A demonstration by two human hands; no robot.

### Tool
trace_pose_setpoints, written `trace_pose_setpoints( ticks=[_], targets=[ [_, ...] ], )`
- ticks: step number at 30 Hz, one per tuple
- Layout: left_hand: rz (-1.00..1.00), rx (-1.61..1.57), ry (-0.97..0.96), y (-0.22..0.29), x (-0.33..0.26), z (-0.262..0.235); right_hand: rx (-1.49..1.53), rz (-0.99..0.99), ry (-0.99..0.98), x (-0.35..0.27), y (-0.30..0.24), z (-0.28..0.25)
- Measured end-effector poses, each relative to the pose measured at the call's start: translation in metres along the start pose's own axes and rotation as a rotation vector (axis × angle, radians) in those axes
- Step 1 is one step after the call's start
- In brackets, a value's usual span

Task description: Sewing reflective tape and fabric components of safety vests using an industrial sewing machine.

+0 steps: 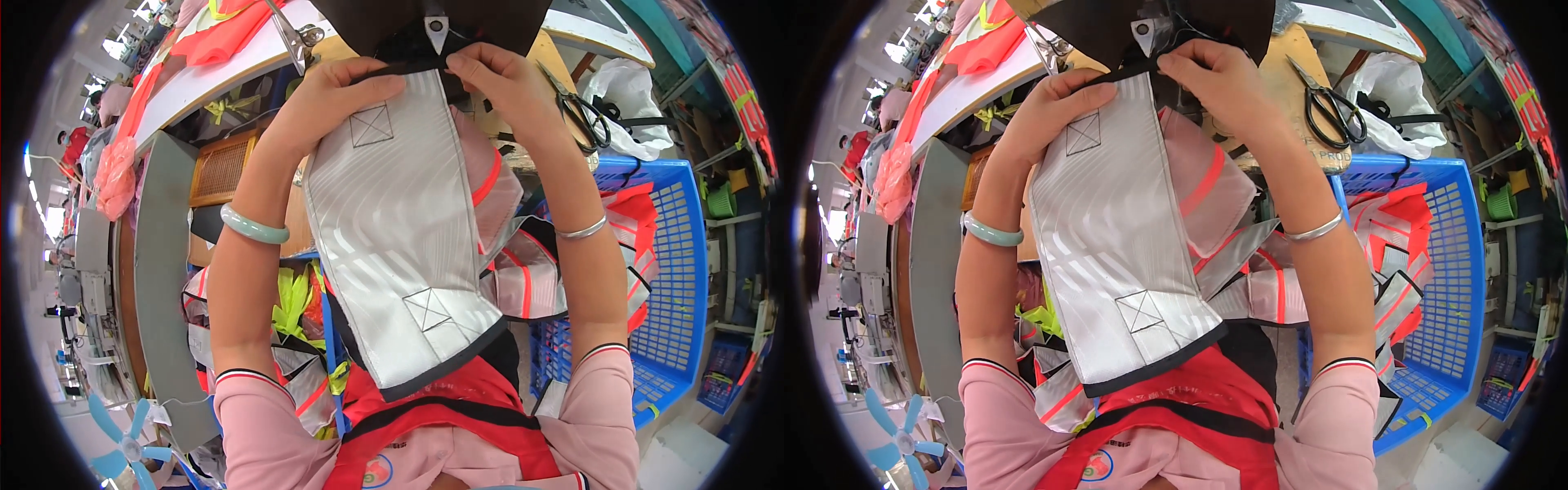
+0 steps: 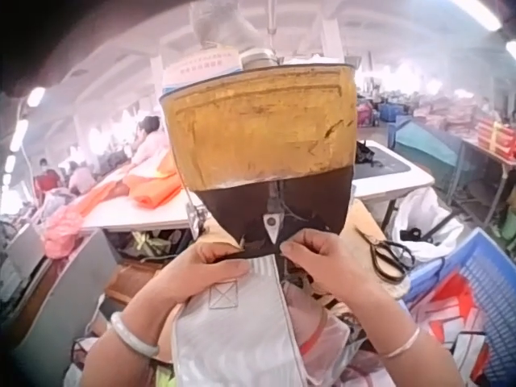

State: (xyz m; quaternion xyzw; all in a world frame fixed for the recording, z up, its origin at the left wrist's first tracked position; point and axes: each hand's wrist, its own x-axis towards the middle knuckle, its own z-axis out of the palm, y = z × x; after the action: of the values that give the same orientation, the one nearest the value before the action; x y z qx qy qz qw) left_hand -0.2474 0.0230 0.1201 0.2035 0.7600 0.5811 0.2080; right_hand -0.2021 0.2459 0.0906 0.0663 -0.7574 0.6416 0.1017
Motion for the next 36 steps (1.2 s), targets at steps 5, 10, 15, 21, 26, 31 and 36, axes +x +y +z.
trace_pose_setpoints(
  ticks=[5, 10, 15, 21, 26, 31, 36],
  targets=[
    [0.041, -0.069, 0.036, -0.005, 0.008, -0.001, 0.124, -0.034, -0.043, 0.015, 0.013, -0.006],
    [0.053, -0.063, 0.105, -0.003, 0.007, 0.002, 0.140, -0.069, -0.013, 0.016, 0.012, -0.012],
    [0.119, 0.092, -0.088, 0.001, -0.021, 0.011, -0.692, -0.484, 0.206, -0.026, 0.005, -0.038],
    [0.213, 0.319, -0.060, 0.002, -0.072, 0.055, 0.022, 0.218, -0.467, -0.123, -0.023, 0.005],
    [0.265, 0.266, -0.221, -0.015, -0.098, 0.056, 0.206, 0.112, -0.377, -0.173, -0.031, 0.006],
    [0.233, 0.039, -0.501, -0.056, -0.126, 0.065, 0.321, 0.199, -0.364, -0.207, -0.037, -0.035],
    [0.070, 0.100, -0.215, -0.036, -0.128, 0.098, -0.371, -0.022, 0.227, -0.211, -0.005, -0.057]
  ],
)
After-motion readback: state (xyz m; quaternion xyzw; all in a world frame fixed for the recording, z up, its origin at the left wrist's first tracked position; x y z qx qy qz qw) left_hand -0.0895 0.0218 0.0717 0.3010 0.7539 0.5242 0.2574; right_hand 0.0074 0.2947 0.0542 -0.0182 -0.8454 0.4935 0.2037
